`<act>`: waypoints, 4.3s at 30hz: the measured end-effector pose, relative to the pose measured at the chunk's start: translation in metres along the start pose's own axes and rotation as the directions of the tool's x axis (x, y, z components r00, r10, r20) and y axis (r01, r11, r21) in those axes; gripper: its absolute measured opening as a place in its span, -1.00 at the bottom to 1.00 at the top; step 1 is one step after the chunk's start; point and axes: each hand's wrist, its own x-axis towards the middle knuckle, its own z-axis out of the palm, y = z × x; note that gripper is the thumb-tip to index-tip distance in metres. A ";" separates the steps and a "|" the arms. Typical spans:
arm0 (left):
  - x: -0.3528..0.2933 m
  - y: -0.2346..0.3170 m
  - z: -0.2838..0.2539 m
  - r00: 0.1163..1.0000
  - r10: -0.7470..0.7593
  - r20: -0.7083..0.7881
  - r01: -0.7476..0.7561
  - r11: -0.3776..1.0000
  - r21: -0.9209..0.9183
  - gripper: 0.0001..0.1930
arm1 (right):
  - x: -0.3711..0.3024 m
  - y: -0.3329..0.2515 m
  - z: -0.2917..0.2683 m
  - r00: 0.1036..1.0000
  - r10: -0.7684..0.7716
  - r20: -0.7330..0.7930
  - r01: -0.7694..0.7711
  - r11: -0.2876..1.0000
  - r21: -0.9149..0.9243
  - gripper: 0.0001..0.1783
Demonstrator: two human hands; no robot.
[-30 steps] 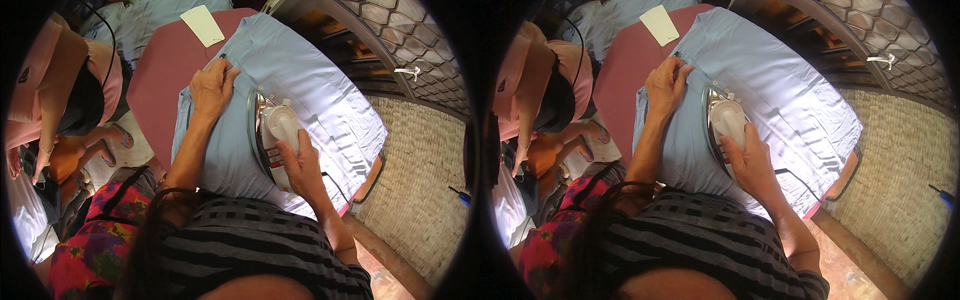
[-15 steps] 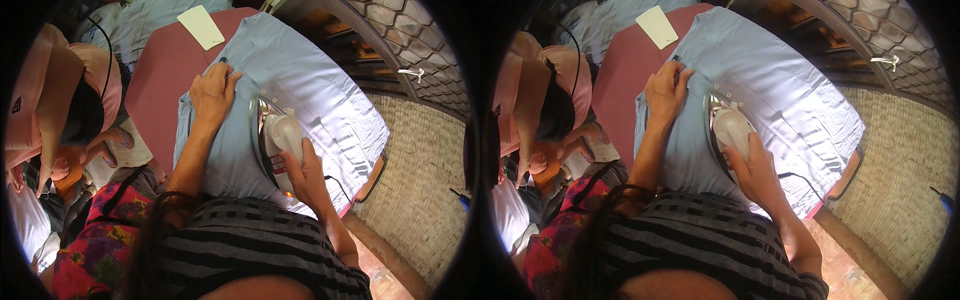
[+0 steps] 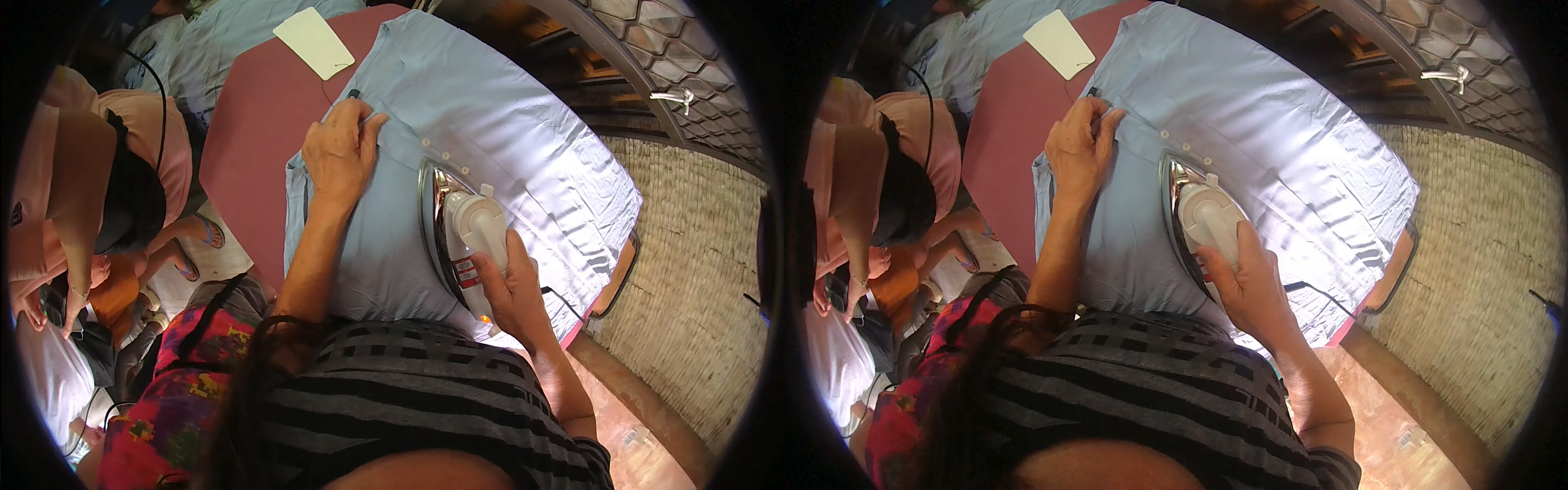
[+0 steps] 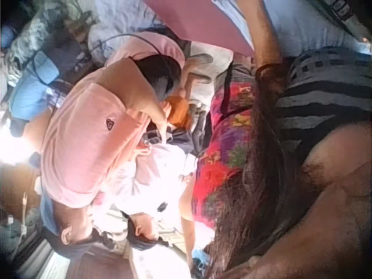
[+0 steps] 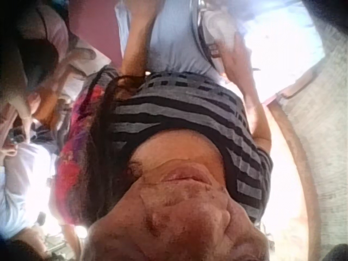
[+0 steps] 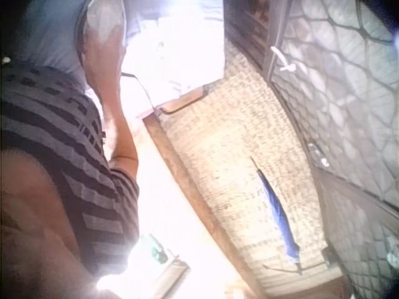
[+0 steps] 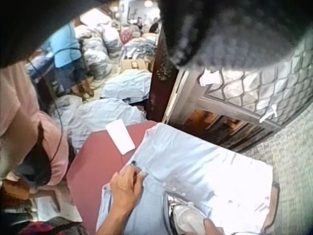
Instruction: The person irons a light blue shirt on a pink ironing board, using an iron to smooth the fabric while shifting and folding the garment.
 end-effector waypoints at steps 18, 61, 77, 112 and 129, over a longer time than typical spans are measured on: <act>-0.003 0.000 -0.001 0.998 0.069 -0.014 -0.068 0.996 0.055 -0.71 | -0.005 0.016 -0.005 0.994 -0.111 0.027 0.112 0.992 -0.053 -0.58; -0.035 0.025 -0.021 0.955 0.213 0.209 -0.272 0.907 0.321 -0.38 | -0.044 0.044 -0.062 0.981 -0.105 -0.160 0.065 0.970 -0.235 -0.67; -0.064 0.058 0.017 0.899 0.198 0.390 -0.306 0.922 0.238 -0.40 | -0.020 0.081 -0.063 0.979 -0.146 -0.141 0.130 0.985 -0.113 -0.61; -0.065 0.088 0.036 0.811 0.377 0.446 -0.504 0.839 0.207 -0.35 | -0.049 0.111 -0.098 0.876 -0.294 -0.383 0.206 0.945 -0.255 -0.76; -0.114 0.148 0.051 0.752 0.497 0.434 -0.610 0.774 0.171 -0.44 | -0.262 0.211 -0.191 0.842 0.360 -0.403 -0.186 0.893 0.409 -0.77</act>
